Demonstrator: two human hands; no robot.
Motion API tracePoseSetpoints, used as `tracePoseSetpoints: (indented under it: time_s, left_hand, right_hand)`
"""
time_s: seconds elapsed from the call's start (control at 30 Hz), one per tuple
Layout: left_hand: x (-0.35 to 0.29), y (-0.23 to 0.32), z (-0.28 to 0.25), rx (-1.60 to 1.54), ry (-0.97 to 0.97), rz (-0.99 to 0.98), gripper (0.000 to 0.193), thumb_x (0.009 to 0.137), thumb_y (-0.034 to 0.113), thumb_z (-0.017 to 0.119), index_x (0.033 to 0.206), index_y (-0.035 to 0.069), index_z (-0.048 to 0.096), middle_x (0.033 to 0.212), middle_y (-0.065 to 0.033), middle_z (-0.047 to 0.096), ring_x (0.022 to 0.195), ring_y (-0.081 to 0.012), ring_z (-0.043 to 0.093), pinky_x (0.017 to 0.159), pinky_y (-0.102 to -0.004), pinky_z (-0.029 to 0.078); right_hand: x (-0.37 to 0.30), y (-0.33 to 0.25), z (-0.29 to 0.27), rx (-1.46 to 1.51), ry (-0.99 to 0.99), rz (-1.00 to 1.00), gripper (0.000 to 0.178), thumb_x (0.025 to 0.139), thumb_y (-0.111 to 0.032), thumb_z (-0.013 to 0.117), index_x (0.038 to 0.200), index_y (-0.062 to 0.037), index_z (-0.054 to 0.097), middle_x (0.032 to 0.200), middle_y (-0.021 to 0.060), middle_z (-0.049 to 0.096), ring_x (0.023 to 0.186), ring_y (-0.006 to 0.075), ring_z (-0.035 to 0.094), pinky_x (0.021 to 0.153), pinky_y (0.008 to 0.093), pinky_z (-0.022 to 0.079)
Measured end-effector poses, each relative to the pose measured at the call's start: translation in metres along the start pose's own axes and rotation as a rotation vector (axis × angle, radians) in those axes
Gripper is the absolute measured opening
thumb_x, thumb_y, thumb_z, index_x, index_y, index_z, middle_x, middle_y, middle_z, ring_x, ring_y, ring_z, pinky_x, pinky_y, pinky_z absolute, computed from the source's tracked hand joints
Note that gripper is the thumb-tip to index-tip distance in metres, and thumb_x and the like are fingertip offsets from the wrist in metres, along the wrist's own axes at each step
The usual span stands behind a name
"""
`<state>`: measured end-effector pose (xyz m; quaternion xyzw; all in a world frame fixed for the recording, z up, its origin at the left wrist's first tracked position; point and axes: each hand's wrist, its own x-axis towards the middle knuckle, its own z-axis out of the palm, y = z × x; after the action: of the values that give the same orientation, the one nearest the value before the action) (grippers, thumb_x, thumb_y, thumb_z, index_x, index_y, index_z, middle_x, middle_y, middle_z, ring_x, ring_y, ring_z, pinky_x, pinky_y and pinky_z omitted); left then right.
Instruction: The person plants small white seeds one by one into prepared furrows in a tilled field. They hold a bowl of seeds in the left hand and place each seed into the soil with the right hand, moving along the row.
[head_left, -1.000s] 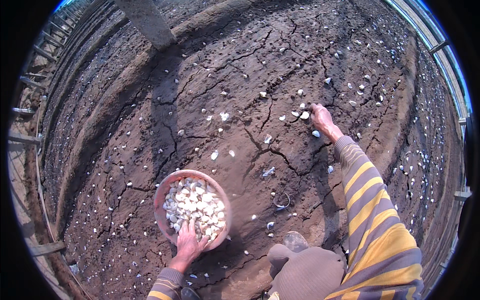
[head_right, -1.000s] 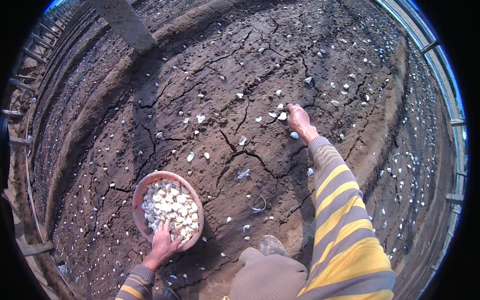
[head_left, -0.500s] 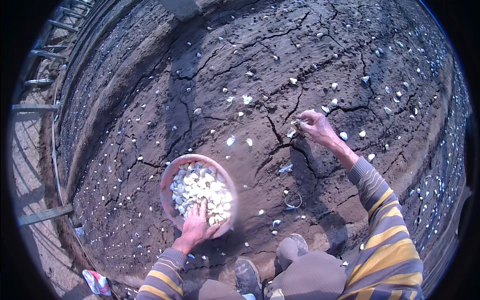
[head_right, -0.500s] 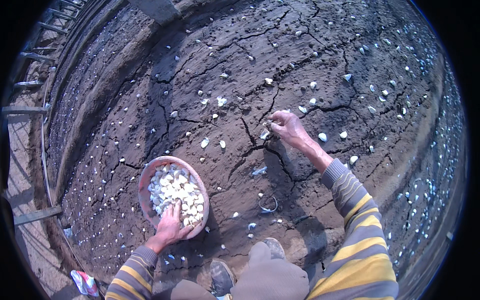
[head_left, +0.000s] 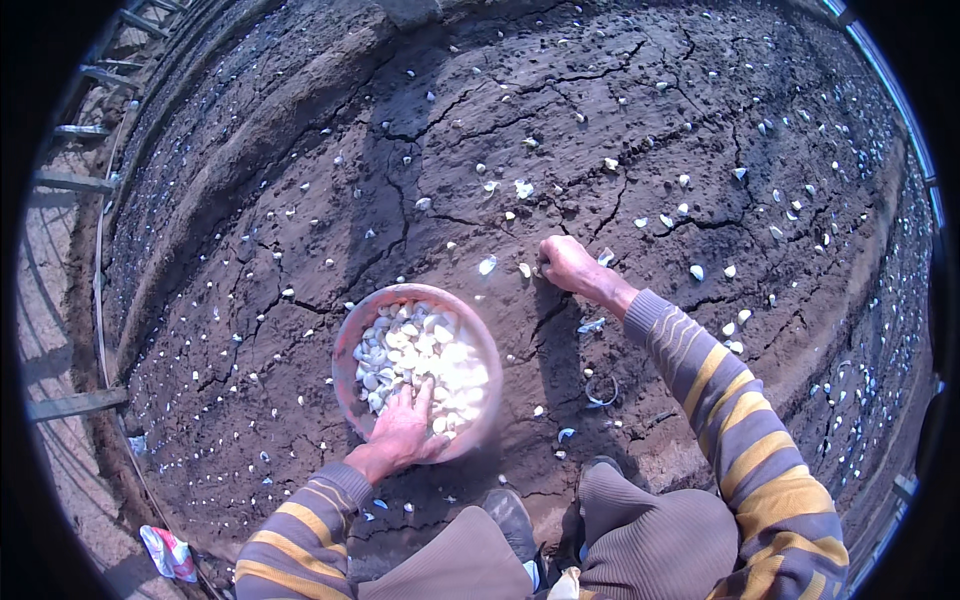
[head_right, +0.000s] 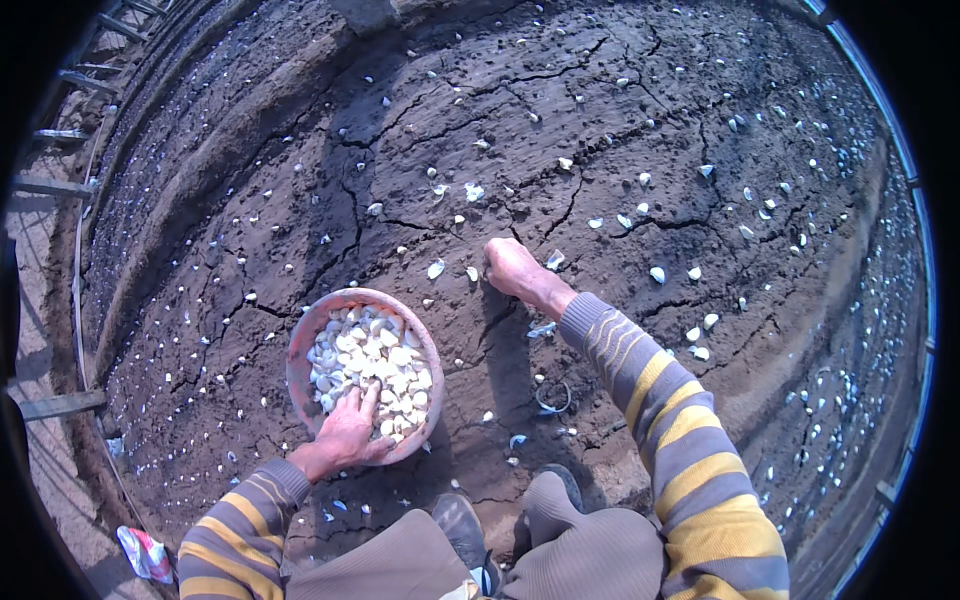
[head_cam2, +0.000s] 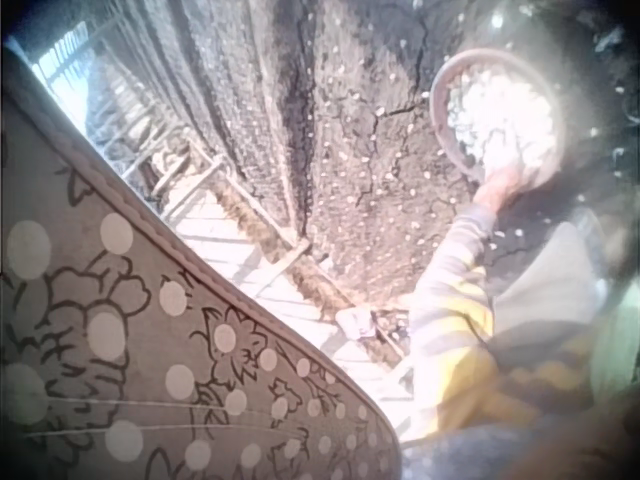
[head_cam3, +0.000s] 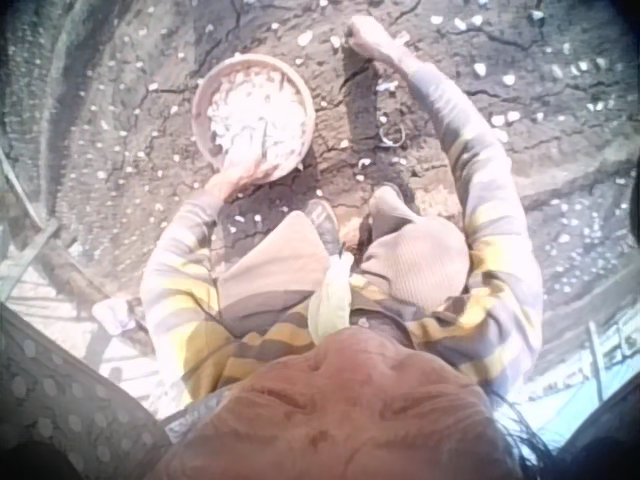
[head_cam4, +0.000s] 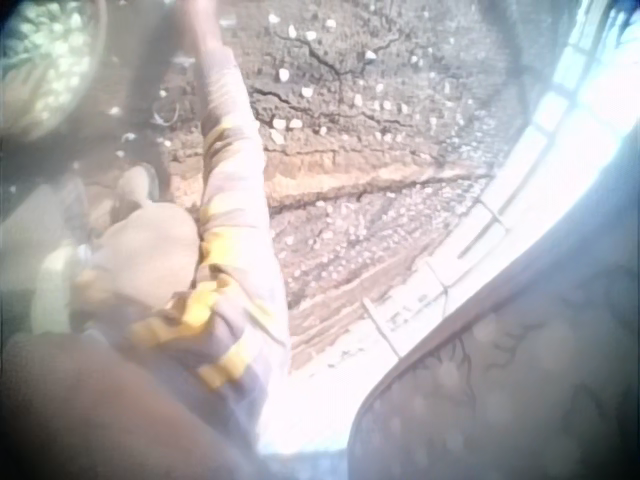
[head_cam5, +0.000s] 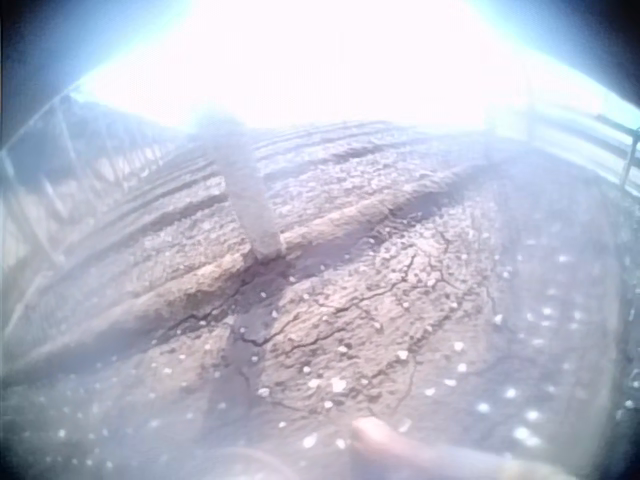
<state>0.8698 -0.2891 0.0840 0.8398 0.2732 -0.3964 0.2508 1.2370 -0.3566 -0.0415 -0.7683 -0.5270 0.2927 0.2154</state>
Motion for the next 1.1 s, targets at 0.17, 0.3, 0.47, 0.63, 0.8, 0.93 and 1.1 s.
tracePoseSetpoints:
  time_s: [0.17,0.3,0.47,0.63,0.8,0.93,1.1]
  left_hand:
    - [-0.004,-0.007,0.009,0.018,0.088,0.032,0.101,0.077,0.044,0.073,0.151,0.0,0.019,0.133,-0.0299,0.039,0.12,-0.0438,0.045,0.104,-0.0455,0.04]
    - [-0.004,-0.009,0.012,-0.023,0.154,0.046,0.097,0.077,0.045,0.073,0.15,0.001,0.025,0.131,-0.0294,0.041,0.117,-0.043,0.046,0.1,-0.0461,0.043]
    - [0.0,-0.013,0.03,-0.062,0.39,0.081,0.087,0.079,0.047,0.07,0.146,0.003,0.035,0.127,-0.0262,0.045,0.112,-0.0405,0.048,0.097,-0.0481,0.043]
    - [-0.003,-0.021,0.054,-0.072,0.589,0.065,0.087,0.07,0.041,0.08,0.142,0.009,0.043,0.126,-0.0229,0.048,0.112,-0.0374,0.048,0.094,-0.0462,0.043]
    - [0.006,-0.013,0.057,-0.052,0.665,0.103,0.089,0.066,0.04,0.08,0.141,0.008,0.043,0.121,-0.0214,0.049,0.108,-0.0365,0.049,0.093,-0.0464,0.042]
    - [0.008,-0.023,0.071,-0.008,0.754,0.11,0.088,0.065,0.046,0.079,0.136,0.005,0.048,0.122,-0.0208,0.05,0.107,-0.0367,0.051,0.094,-0.0469,0.042]
    - [0.006,-0.03,0.075,-0.014,0.745,0.091,0.085,0.067,0.047,0.079,0.134,0.006,0.05,0.125,-0.0204,0.05,0.112,-0.0362,0.049,0.097,-0.0474,0.041]
  right_hand:
    - [0.014,-0.031,0.007,-0.24,-0.166,0.079,0.016,0.074,0.001,0.06,0.087,0.003,0.068,0.088,0.026,0.068,0.091,0.0392,0.068,0.079,0.0458,0.055]
    - [0.005,-0.029,0.016,-0.383,-0.109,0.015,0.018,0.078,0.0,0.056,0.091,-0.0009,0.069,0.09,0.0232,0.069,0.091,0.039,0.068,0.079,0.0457,0.055]
    - [-0.016,-0.043,0.005,-0.245,0.14,-0.18,0.01,0.078,-0.004,0.059,0.086,-0.0013,0.056,0.083,0.0211,0.061,0.079,0.0418,0.062,0.07,0.0493,0.049]
    - [-0.035,-0.16,0.005,-0.179,-0.053,-0.417,0.012,0.082,-0.008,0.06,0.091,-0.0013,0.056,0.085,0.0178,0.059,0.078,0.0374,0.064,0.066,0.0466,0.052]
    - [-0.037,-0.186,0.07,-0.423,-0.072,-0.286,0.012,0.08,-0.009,0.061,0.087,-0.0003,0.064,0.091,0.0172,0.065,0.081,0.0266,0.069,0.067,0.0382,0.057]
    - [-0.031,-0.196,0.101,-0.452,0.017,-0.261,0.018,0.083,-0.009,0.059,0.097,-0.0012,0.066,0.095,0.0167,0.066,0.084,0.0259,0.069,0.065,0.0357,0.056]
    - [-0.055,-0.221,0.075,-0.039,0.117,-0.044,0.016,0.084,-0.005,0.058,0.097,0.0032,0.056,0.099,0.0219,0.059,0.083,0.0314,0.064,0.069,0.0405,0.054]
